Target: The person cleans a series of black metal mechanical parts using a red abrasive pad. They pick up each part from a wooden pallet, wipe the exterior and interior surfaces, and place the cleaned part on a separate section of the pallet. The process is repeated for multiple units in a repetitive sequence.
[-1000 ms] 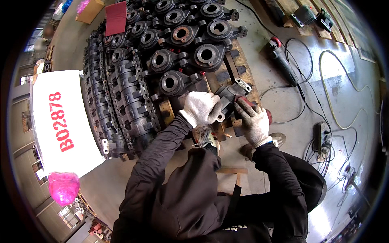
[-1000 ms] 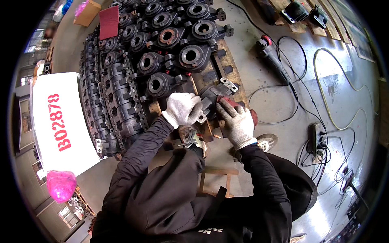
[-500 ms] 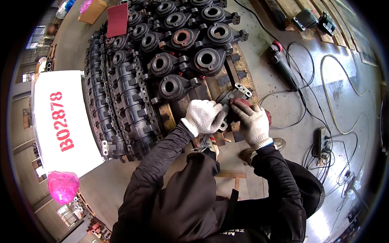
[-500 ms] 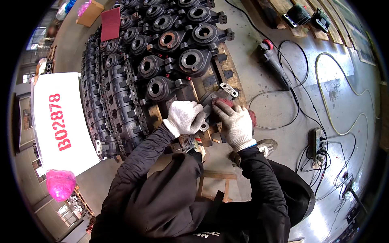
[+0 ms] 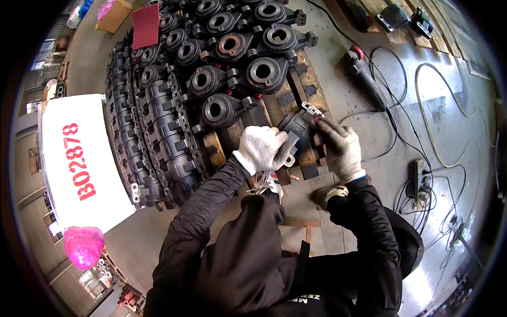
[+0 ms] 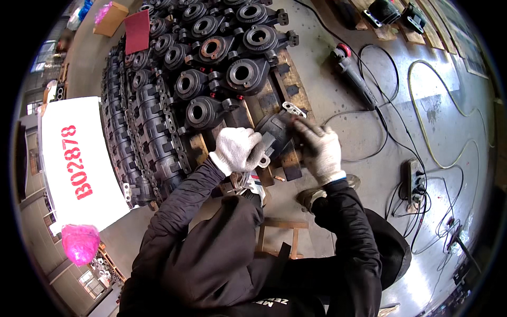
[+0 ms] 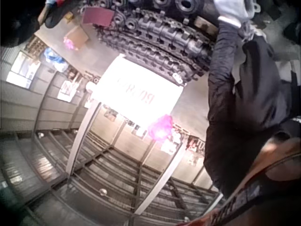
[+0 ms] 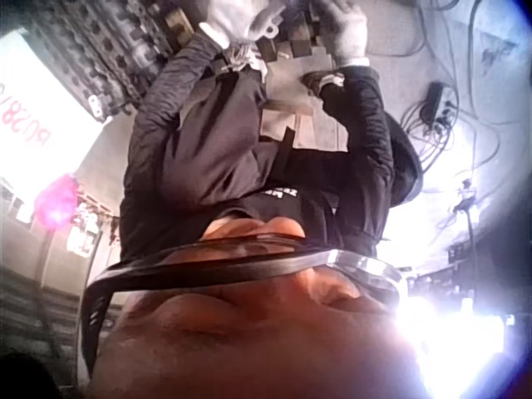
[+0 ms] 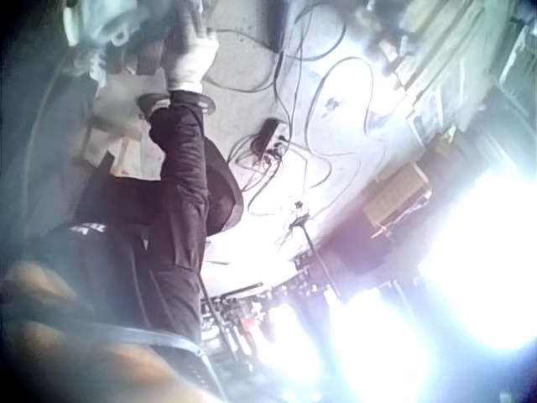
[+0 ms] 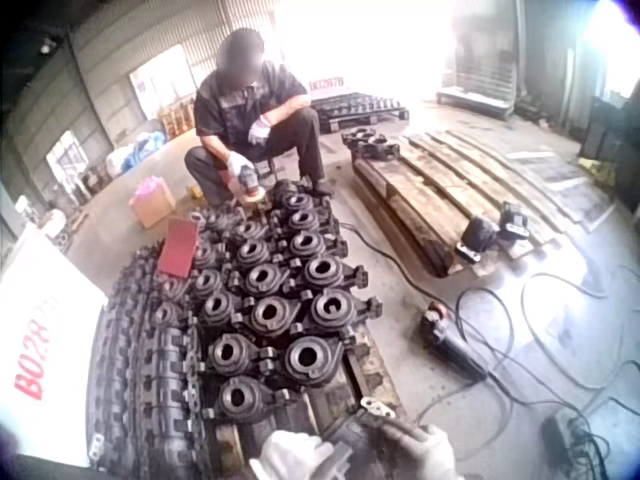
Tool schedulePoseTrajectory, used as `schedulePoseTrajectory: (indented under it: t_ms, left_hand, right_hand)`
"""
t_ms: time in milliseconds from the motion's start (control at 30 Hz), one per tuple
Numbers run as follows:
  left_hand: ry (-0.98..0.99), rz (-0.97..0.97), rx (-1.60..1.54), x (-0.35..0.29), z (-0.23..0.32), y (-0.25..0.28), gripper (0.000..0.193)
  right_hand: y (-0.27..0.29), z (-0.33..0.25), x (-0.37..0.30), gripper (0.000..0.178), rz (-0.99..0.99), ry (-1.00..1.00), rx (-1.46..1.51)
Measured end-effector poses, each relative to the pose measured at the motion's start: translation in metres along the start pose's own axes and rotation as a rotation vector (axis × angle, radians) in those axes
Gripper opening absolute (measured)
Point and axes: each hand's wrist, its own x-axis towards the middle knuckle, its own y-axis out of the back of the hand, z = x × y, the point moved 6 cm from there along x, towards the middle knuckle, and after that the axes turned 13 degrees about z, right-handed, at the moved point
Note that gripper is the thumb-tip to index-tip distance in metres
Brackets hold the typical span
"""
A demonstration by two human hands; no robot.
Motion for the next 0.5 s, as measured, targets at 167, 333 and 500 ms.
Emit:
schedulePoseTrajectory:
  t_ms: [167, 333, 500]
  left_hand:
    - [0.203, 0.152, -0.087, -0.011, -0.004, 0.006, 0.009]
    - [1.14, 0.676, -0.416, -0.085, -0.042, -0.024, 0.02]
    - [1.228, 0.476, -0.362, -0.063, -0.039, -0.02, 0.035]
  right_hand:
    - [-0.026, 0.009, -0.008, 0.061, -0.057, -0.053, -0.1]
    - [-0.003, 0.02, 0.005, 0.061, 0.099, -0.099, -0.116]
    - [-0.008, 0.024, 0.003, 0.053, 0.116, -0.211, -0.057]
